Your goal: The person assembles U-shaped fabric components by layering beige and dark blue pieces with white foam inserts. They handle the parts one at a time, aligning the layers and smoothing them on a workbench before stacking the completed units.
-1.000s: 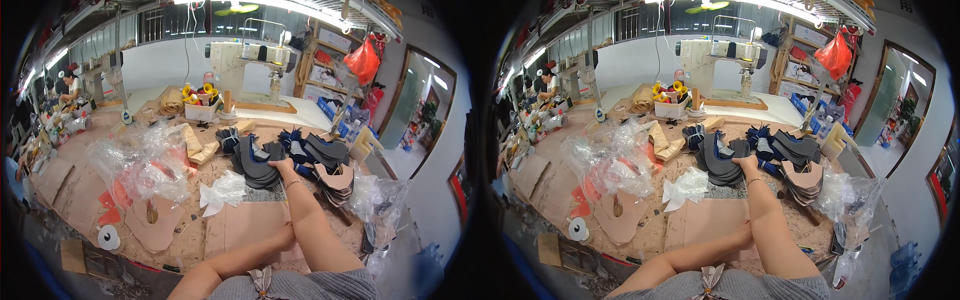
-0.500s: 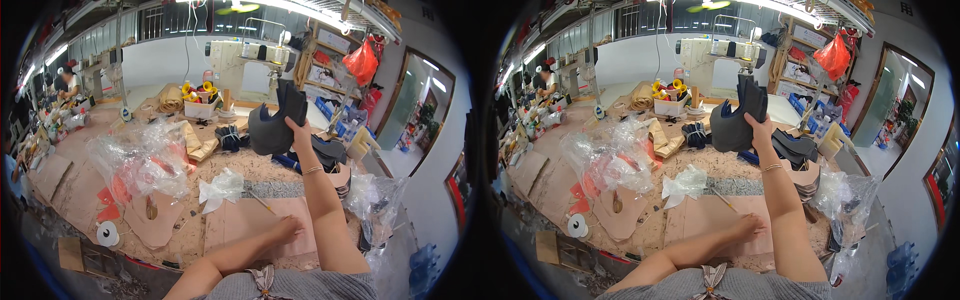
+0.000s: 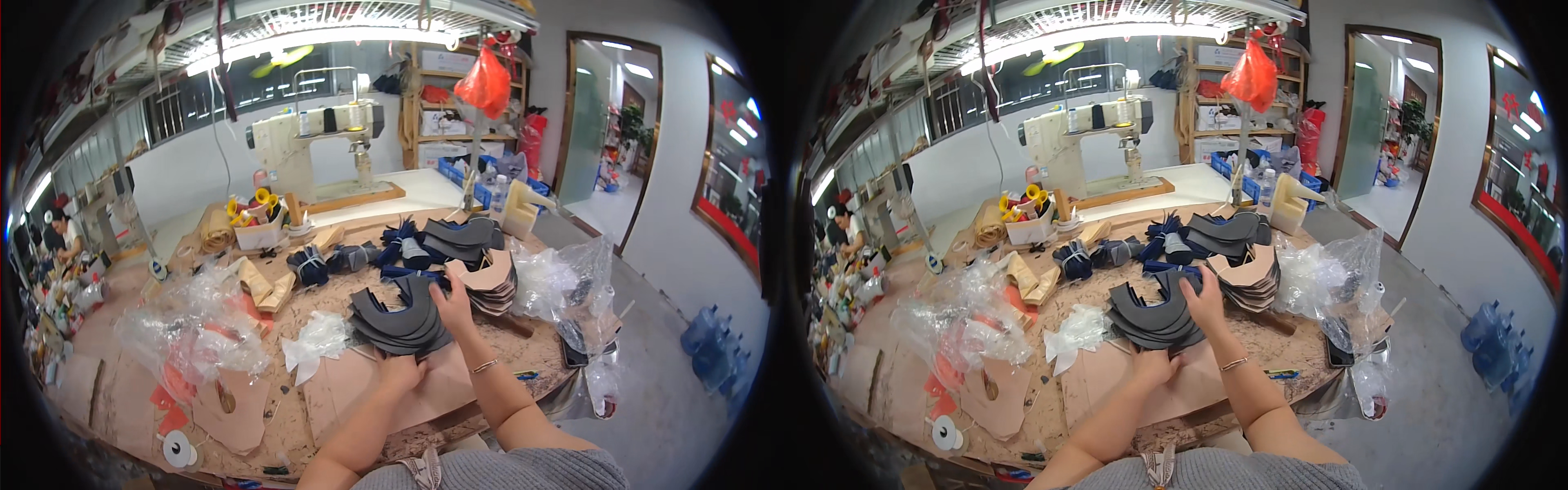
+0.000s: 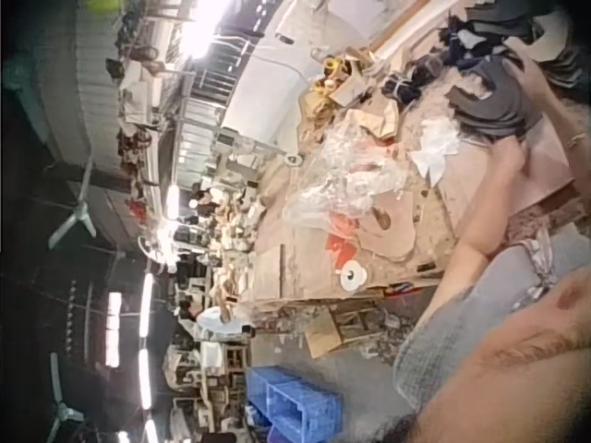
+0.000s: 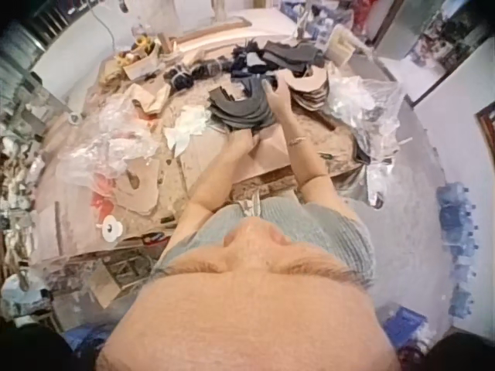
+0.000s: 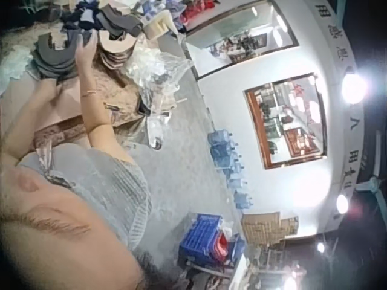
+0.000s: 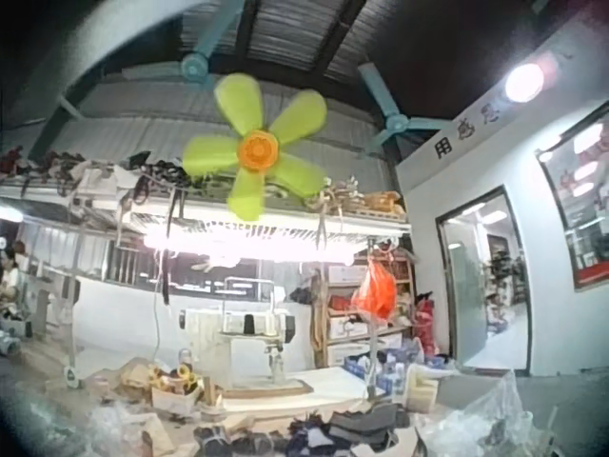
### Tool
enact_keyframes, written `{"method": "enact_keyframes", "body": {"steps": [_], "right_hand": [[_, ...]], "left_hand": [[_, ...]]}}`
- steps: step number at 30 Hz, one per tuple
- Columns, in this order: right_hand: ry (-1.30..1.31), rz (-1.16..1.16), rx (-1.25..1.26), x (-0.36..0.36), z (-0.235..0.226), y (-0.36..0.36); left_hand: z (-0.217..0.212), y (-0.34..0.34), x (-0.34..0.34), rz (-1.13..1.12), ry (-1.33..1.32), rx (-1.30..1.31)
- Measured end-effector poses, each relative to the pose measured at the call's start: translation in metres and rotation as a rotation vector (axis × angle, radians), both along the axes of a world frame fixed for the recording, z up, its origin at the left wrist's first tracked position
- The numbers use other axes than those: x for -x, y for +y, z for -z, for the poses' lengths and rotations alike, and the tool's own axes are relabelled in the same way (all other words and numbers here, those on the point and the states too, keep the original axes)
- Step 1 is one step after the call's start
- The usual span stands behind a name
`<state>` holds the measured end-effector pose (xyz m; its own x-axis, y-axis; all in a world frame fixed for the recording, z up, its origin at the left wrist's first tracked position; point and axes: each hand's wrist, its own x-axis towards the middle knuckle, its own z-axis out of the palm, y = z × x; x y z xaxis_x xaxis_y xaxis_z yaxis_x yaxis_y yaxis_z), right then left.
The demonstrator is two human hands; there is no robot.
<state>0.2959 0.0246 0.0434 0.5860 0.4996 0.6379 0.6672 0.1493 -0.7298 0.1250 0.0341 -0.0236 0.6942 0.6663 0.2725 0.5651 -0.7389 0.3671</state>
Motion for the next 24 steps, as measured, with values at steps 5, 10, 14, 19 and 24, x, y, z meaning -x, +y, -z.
{"method": "enact_keyframes", "body": {"steps": [5,10,14,19,24], "right_hand": [[0.826,-1.649,-0.387,0.084,-0.124,-0.04],[0.752,-2.173,-0.551,0.145,-0.15,-0.086],[0.928,-2.366,-0.558,0.154,-0.135,-0.091],[0.808,-2.315,-0.673,0.132,-0.131,-0.096],[0.976,-2.42,-0.405,0.127,-0.131,-0.09]], "left_hand": [[-0.007,-0.002,0.007,-0.05,-0.063,0.033],[-0.013,-0.01,0.002,-0.019,-0.128,0.05],[-0.011,-0.006,0.006,-0.024,-0.131,0.072],[-0.019,-0.009,-0.015,0.109,-0.138,0.104],[-0.01,0.004,0.001,0.0,-0.145,0.111]]}}
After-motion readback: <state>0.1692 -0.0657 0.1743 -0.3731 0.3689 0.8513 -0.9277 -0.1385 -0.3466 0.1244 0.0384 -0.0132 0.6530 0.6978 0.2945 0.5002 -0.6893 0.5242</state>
